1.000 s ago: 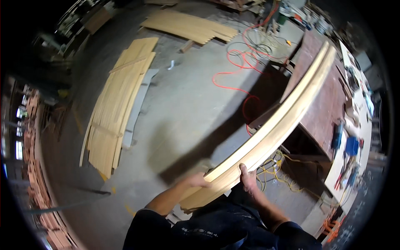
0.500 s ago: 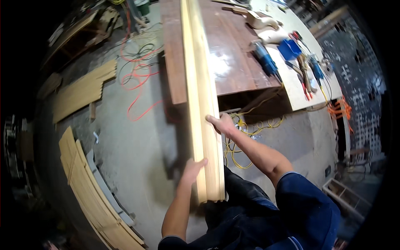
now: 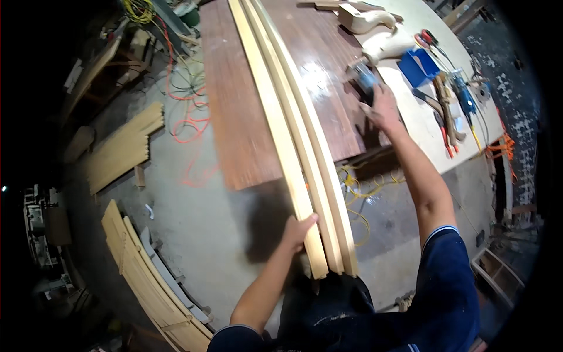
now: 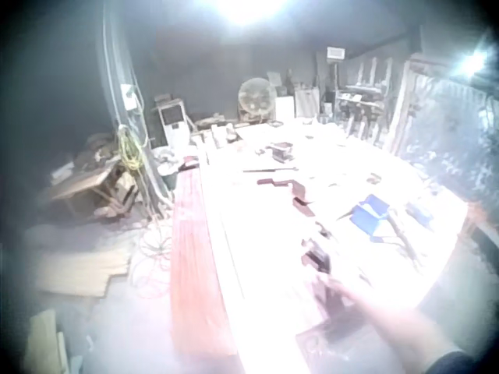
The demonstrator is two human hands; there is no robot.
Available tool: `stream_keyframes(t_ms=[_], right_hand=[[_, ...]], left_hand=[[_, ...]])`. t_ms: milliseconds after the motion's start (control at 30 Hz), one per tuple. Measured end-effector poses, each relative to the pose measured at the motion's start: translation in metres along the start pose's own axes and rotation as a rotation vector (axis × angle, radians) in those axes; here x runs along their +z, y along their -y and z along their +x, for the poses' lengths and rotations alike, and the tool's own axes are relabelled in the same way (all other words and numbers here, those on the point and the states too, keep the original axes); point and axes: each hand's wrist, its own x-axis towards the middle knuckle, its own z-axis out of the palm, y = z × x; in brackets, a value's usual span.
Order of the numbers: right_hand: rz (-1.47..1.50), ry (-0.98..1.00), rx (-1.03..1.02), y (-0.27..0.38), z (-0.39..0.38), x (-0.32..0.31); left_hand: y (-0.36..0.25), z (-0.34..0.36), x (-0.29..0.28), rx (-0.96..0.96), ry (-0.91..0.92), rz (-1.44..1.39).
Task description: The person stacks long wooden slats on a pallet and then uses a palm router to trim the ends of several slats while they are positioned on a workbench.
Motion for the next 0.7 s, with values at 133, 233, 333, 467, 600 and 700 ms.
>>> stream_keyframes(t_ms=[133, 233, 333, 467, 600, 700], right_hand=[[0.129, 0.106, 0.143, -0.016, 0.052, 0.012], [0.174, 0.189, 0.263, -0.002, 0.069, 0.008], [0.18, 0.298, 0.359, 0.015, 0.05, 0.004], [0.455, 0.05, 0.151, -0.015, -0.005, 0.001], [0.705, 0.127, 0.351, 0.006, -0.105, -0.07], [0.646, 0.244, 0.631, 0.027, -0.186, -0.133]], left_hand=[[-0.005, -0.004, 0.004, -0.07, 0.005, -0.114], [0.004, -0.001, -0.012, -0.077, 0.055, -0.107], [0.0, -0.006, -0.017, -0.111, 0.037, -0.085], [-0.004, 0.008, -0.016, -0.062, 0.111, 0.169], [-0.02, 0.007, -0.024, 0.104, 0.185, 0.265], [-0.032, 0.006, -0.045, -0.106, 0.239, 0.416]])
